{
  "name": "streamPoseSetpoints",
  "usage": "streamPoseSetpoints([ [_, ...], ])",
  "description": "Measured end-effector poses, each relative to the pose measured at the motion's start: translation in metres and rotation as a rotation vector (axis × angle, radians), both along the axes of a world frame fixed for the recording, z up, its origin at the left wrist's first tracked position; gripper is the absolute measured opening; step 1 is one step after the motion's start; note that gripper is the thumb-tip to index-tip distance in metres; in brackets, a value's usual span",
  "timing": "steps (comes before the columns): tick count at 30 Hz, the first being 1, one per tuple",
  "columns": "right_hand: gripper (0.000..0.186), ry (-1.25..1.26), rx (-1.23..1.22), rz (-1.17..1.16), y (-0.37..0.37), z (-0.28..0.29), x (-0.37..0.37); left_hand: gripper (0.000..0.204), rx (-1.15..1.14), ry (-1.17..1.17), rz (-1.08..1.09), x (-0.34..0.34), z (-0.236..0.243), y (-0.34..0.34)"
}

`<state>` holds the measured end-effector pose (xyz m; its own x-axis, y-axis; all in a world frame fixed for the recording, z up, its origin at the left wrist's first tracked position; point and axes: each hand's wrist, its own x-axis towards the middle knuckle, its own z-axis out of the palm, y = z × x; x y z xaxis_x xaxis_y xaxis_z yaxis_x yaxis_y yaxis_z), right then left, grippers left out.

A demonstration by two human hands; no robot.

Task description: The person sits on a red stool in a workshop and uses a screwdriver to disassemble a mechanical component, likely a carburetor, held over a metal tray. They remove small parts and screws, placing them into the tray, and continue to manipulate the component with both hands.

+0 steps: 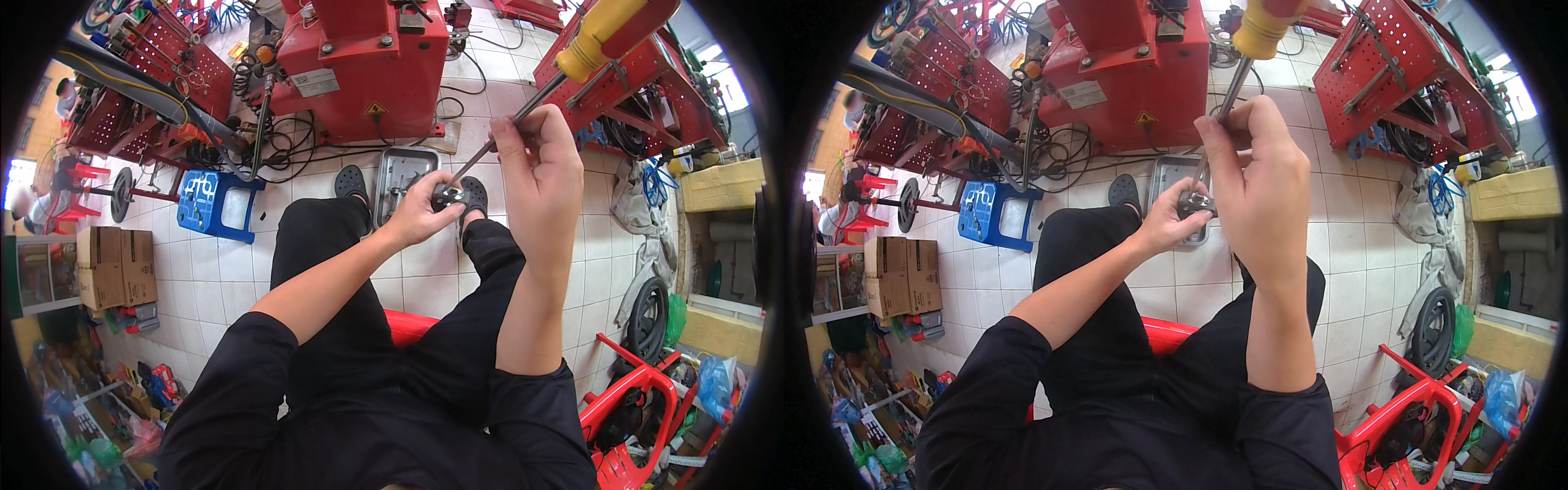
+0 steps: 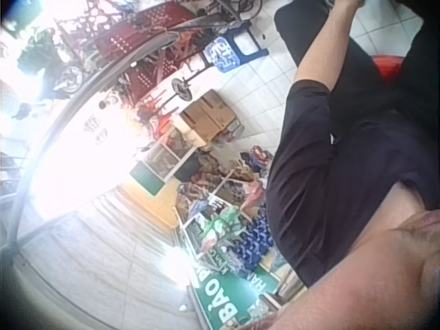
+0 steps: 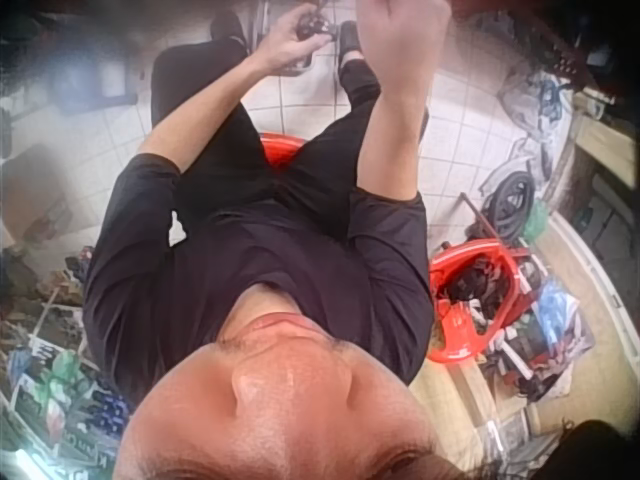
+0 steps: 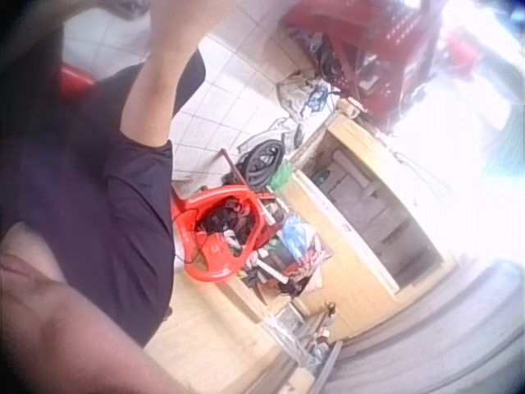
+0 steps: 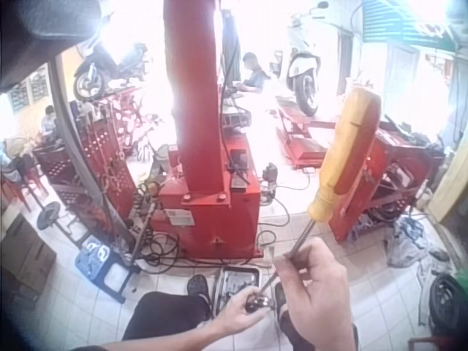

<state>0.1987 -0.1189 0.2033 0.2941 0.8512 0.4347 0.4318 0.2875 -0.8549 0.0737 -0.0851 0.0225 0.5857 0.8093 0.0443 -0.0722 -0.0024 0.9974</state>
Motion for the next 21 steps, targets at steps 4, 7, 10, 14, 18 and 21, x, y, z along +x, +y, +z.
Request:
streamPoseSetpoints([
  [4,0.013,-0.007,0.017,-0.02,0.002,0.001,0.002,0.03,-0.03,-0.021,0.0,0.0,0.002,0.0],
  [7,0.01,0.043,-0.096,0.029,-0.002,0.006,0.002,0.03,-0.039,-0.017,-0.007,-0.001,0.003,0.0],
  [10,0.012,0.185,-0.104,0.063,-0.004,0.009,-0.004,0.03,-0.022,-0.004,-0.007,-0.001,0.003,0.0],
  [14,0.015,0.092,-0.023,0.09,0.001,-0.001,0.001,0.029,-0.014,-0.035,-0.005,0.0,0.001,-0.001],
  [18,0.013,0.047,0.047,0.09,0.004,-0.005,0.003,0.029,-0.004,-0.005,-0.019,-0.001,0.002,0.0],
  [21,0.012,0.038,0.016,0.132,0.003,-0.006,0.004,0.03,-0.028,-0.023,-0.027,-0.002,0.002,0.0],
])
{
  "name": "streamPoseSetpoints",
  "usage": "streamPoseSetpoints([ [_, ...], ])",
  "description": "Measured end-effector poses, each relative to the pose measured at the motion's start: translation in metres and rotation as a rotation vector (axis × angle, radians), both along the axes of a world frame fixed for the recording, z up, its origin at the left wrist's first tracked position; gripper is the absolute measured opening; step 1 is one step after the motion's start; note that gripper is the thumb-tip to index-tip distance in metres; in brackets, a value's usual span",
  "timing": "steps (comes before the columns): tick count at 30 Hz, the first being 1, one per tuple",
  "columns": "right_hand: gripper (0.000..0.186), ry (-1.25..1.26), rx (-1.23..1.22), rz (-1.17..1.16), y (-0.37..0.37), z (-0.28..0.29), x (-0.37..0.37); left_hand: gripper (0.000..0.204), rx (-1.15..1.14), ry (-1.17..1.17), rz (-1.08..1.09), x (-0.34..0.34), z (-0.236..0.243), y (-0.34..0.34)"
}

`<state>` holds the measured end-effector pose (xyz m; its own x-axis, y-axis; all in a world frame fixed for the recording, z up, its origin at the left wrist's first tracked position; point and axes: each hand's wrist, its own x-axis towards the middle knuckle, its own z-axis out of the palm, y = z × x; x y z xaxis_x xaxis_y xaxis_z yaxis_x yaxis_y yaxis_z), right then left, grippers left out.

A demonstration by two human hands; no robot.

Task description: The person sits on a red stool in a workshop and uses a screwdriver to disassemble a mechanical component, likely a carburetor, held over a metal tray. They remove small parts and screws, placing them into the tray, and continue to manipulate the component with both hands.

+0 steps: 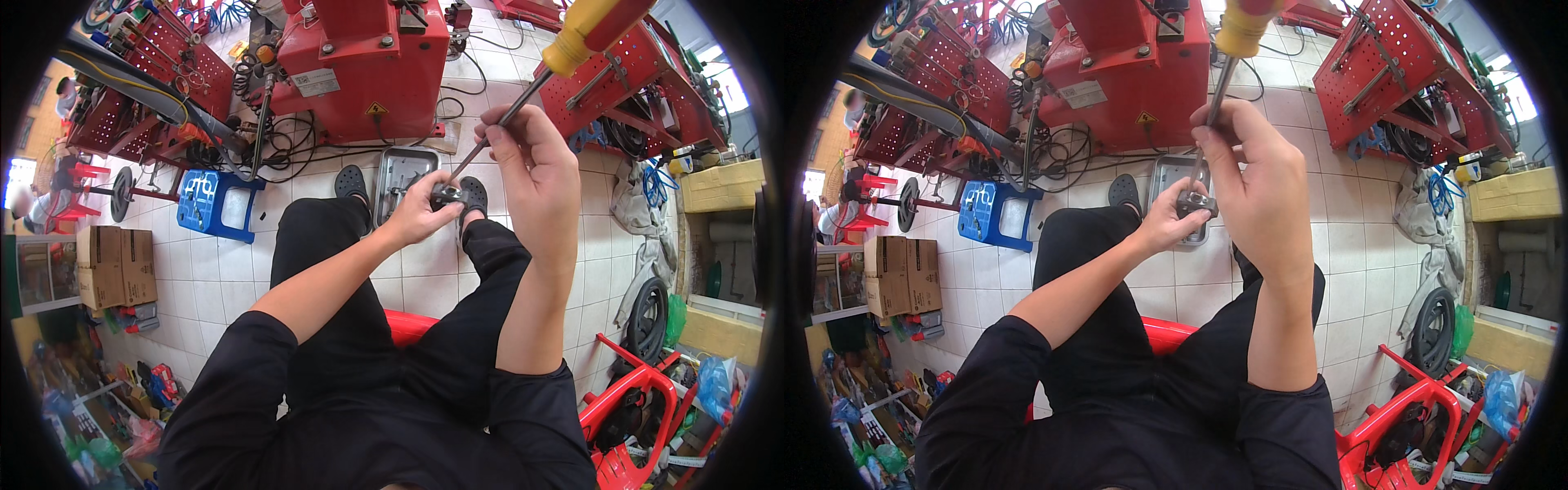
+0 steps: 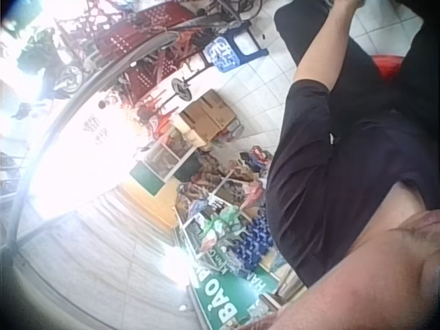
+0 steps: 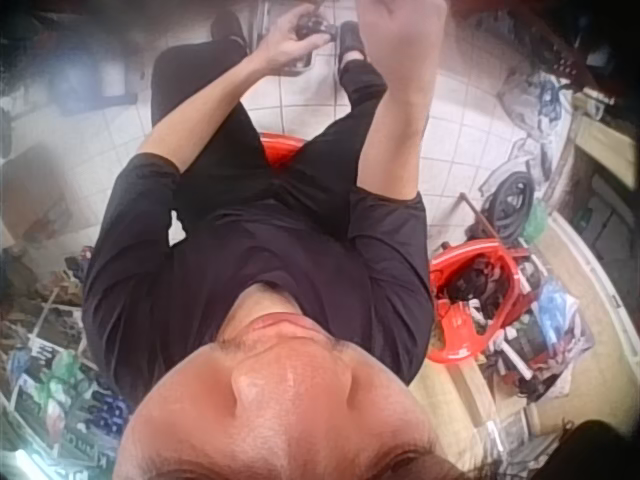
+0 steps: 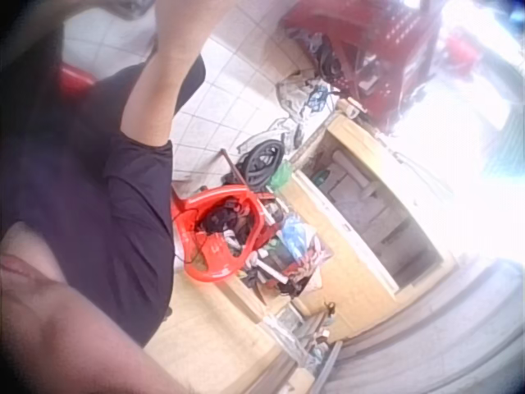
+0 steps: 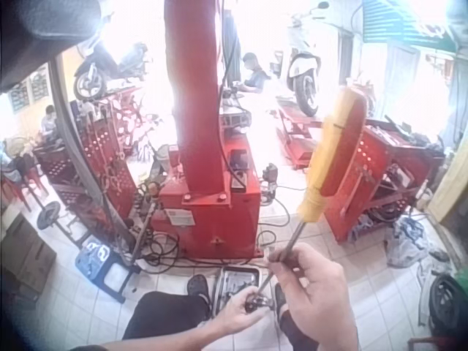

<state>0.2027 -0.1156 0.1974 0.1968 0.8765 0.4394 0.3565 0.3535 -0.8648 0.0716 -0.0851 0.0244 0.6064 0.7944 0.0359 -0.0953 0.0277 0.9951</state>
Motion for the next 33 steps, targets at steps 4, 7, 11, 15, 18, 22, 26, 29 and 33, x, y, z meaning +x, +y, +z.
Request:
streamPoseSetpoints([
  [4,0.01,-0.038,-0.057,-0.029,0.001,0.002,-0.005,0.031,-0.064,-0.001,-0.006,0.001,-0.006,-0.001],
  [7,0.012,-0.132,-0.076,-0.068,0.001,0.001,-0.001,0.032,0.012,0.02,-0.015,0.002,-0.006,-0.001],
  [11,0.013,-0.109,-0.062,-0.078,0.002,-0.001,0.003,0.032,0.02,0.064,-0.022,0.001,0.0,-0.004],
  [15,0.013,-0.106,-0.077,-0.093,-0.001,0.004,0.001,0.031,0.006,0.058,-0.025,0.001,-0.003,-0.002],
  [18,0.013,-0.117,-0.071,-0.113,-0.001,0.007,0.0,0.032,0.056,0.047,-0.035,0.003,-0.002,-0.002],
  [22,0.012,-0.021,-0.007,-0.08,-0.004,0.007,-0.006,0.035,0.246,0.108,-0.068,0.004,0.002,-0.002],
  [26,0.02,0.147,0.12,0.01,-0.005,0.002,0.001,0.035,0.285,0.137,-0.131,0.004,0.008,-0.005],
  [29,0.044,0.397,0.245,0.029,-0.012,0.016,-0.005,0.032,0.275,0.134,-0.169,0.004,0.01,-0.006],
  [33,0.043,0.4,0.389,-0.047,-0.026,0.029,-0.004,0.033,0.289,0.132,-0.178,0.005,0.004,-0.008],
])
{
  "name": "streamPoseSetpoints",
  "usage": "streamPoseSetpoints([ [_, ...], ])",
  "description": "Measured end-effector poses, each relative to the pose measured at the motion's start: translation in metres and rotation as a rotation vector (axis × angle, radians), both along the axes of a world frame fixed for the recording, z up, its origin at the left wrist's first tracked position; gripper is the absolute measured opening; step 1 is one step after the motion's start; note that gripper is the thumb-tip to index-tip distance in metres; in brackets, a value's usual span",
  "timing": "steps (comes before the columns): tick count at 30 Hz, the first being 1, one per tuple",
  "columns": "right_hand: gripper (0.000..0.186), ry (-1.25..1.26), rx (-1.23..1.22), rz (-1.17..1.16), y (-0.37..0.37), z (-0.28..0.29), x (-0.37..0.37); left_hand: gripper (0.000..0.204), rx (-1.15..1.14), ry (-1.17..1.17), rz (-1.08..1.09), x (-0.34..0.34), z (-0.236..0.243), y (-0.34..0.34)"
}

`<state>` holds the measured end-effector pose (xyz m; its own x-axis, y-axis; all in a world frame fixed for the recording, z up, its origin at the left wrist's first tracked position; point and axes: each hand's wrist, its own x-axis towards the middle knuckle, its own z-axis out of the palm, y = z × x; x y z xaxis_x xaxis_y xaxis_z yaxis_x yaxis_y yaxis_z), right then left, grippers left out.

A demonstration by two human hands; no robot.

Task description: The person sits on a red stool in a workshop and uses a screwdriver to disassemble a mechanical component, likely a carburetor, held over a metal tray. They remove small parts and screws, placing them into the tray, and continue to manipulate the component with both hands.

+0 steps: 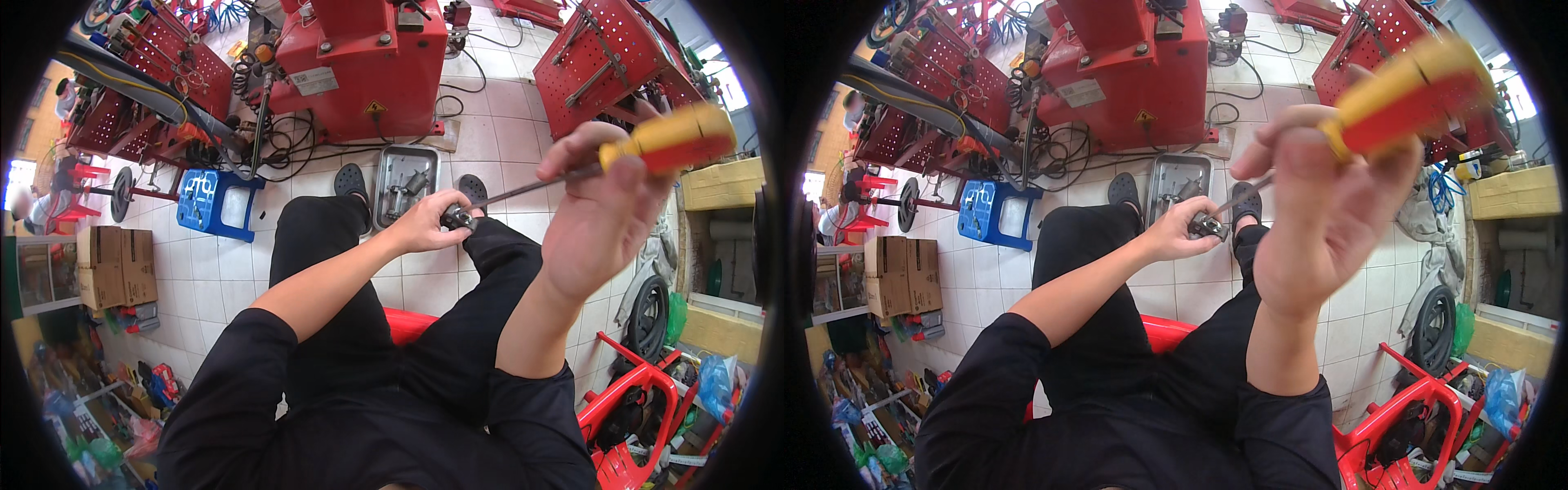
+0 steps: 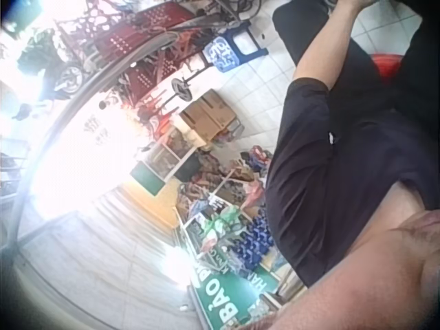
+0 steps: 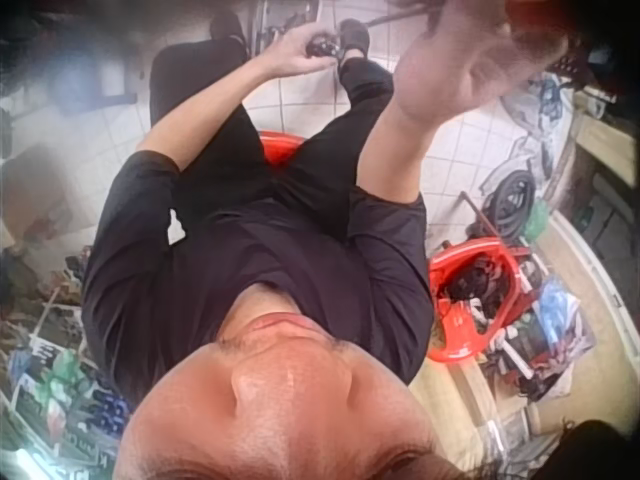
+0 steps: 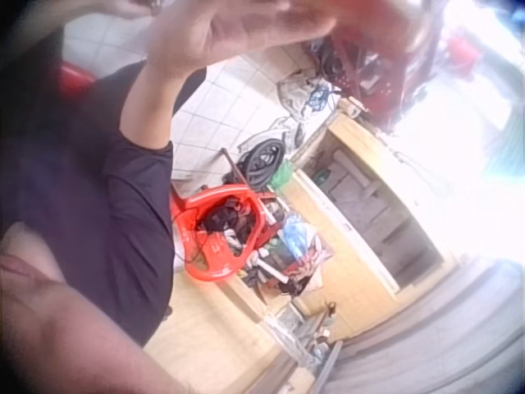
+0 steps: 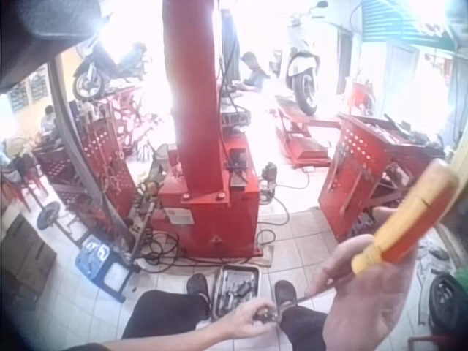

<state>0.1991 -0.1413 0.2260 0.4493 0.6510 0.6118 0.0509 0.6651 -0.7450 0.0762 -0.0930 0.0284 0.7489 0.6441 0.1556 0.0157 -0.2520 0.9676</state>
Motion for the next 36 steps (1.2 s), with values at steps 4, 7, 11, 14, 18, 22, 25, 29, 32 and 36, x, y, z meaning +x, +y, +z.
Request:
streamPoseSetpoints([
  [4,0.059,0.036,0.098,0.207,-0.012,0.003,0.019,0.035,0.067,0.003,-0.011,0.0,-0.003,-0.001],
  [7,0.064,-0.086,0.19,0.42,-0.018,0.014,0.035,0.037,0.039,0.065,-0.04,0.001,-0.001,-0.001],
  [11,0.055,-0.12,0.216,0.579,-0.025,0.022,0.033,0.037,0.062,0.05,-0.06,0.002,-0.006,0.0],
  [14,0.046,-0.142,0.203,0.608,-0.024,0.022,0.031,0.036,0.048,0.069,-0.067,-0.002,-0.007,-0.001],
  [18,0.043,-0.203,0.209,0.581,-0.019,0.021,0.032,0.036,0.029,0.043,-0.051,0.001,-0.007,-0.003],
  [22,0.041,-0.165,0.234,0.519,-0.017,0.016,0.031,0.036,-0.01,0.081,-0.039,0.003,-0.003,-0.004],
  [25,0.04,-0.116,0.247,0.491,-0.015,0.012,0.03,0.037,0.022,0.092,-0.029,0.0,-0.006,-0.003],
  [29,0.039,-0.082,0.258,0.388,-0.014,0.009,0.027,0.039,0.037,0.102,-0.001,0.002,-0.008,-0.002],
  [32,0.038,-0.056,0.245,0.312,-0.014,0.008,0.024,0.04,0.07,0.096,0.005,0.003,-0.01,-0.003],
  [36,0.038,-0.071,0.222,0.349,-0.015,0.009,0.027,0.039,0.092,0.081,-0.014,0.003,-0.012,-0.004],
])
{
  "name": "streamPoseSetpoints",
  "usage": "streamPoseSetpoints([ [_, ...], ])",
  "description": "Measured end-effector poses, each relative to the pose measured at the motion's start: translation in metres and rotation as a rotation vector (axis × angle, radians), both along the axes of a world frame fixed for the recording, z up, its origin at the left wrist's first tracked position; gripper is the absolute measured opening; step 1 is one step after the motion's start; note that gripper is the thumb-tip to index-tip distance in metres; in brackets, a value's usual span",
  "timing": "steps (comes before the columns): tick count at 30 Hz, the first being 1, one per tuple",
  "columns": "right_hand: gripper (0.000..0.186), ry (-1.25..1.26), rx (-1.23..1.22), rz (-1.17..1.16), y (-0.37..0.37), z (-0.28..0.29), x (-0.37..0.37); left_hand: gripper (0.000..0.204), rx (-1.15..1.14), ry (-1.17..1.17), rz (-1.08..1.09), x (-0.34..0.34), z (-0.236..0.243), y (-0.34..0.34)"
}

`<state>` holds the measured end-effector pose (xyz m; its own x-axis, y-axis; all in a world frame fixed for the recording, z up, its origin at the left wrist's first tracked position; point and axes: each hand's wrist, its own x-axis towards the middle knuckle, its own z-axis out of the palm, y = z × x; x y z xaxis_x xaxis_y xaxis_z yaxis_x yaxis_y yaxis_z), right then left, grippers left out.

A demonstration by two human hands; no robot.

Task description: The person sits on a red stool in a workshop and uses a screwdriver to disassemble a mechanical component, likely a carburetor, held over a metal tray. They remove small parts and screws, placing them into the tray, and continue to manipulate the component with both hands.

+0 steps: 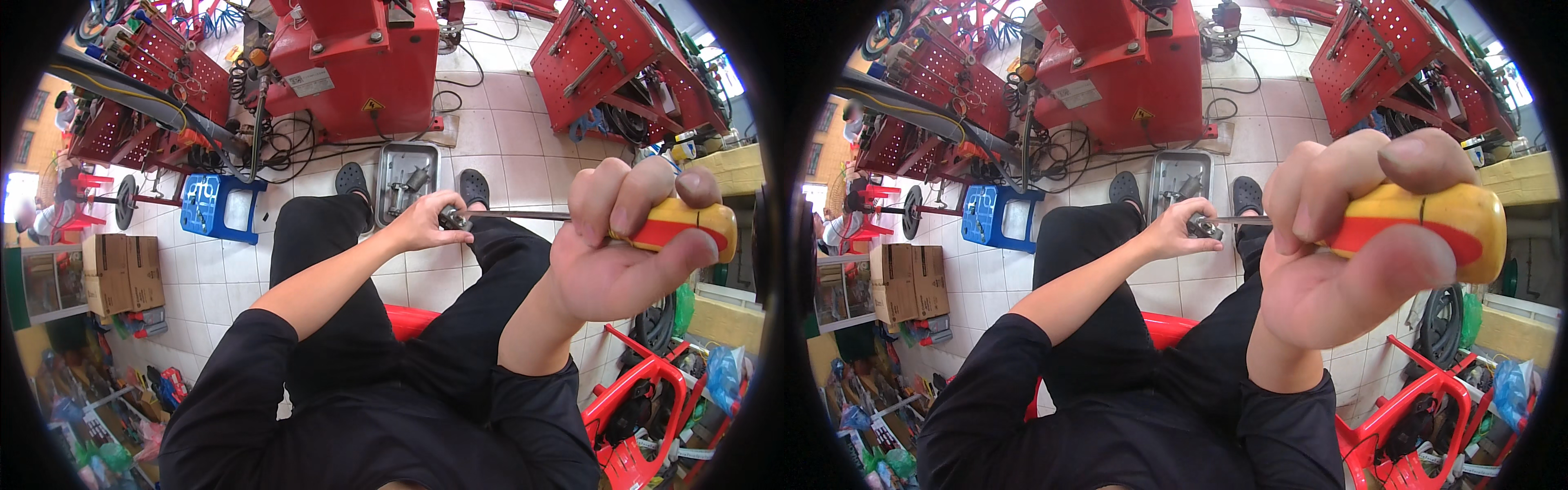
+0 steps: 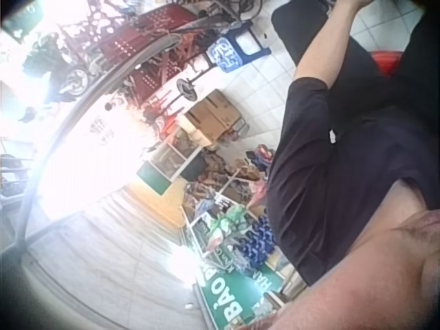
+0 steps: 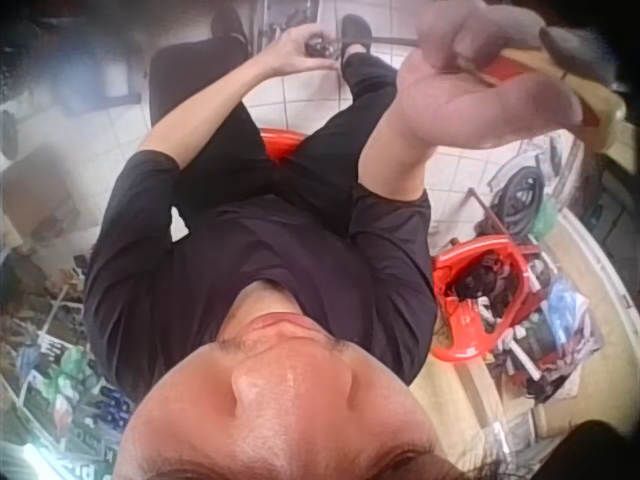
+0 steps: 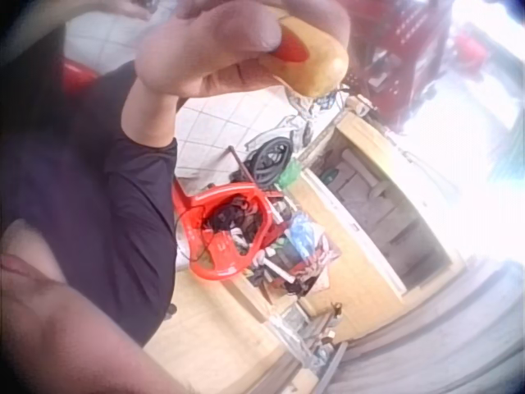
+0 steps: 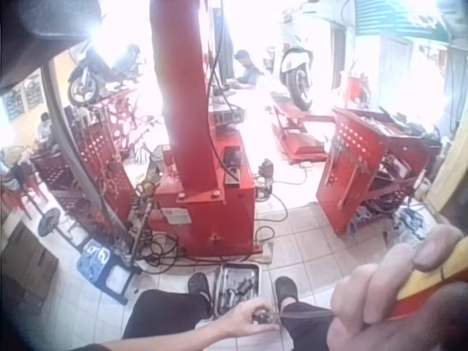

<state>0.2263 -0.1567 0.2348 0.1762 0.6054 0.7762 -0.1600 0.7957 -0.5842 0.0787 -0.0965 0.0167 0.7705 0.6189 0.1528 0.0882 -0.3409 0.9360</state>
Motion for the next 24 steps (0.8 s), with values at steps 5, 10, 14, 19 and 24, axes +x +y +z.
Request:
streamPoseSetpoints([
  [5,0.04,0.001,0.009,0.089,0.0,0.001,0.008,0.038,-0.009,-0.012,-0.024,0.0,0.002,-0.001],
  [10,0.038,0.097,-0.058,-0.152,-0.001,0.001,-0.003,0.038,0.004,0.014,-0.01,-0.001,0.002,-0.004],
  [14,0.036,0.141,-0.104,-0.339,0.0,0.003,-0.011,0.038,0.026,0.004,0.004,-0.001,0.0,-0.003],
  [19,0.036,0.153,-0.12,-0.411,0.0,0.003,-0.008,0.038,0.023,0.009,0.015,-0.001,0.0,-0.002],
  [24,0.038,0.111,-0.036,-0.099,-0.001,0.001,-0.001,0.039,0.027,0.012,0.012,0.0,-0.002,-0.001],
])
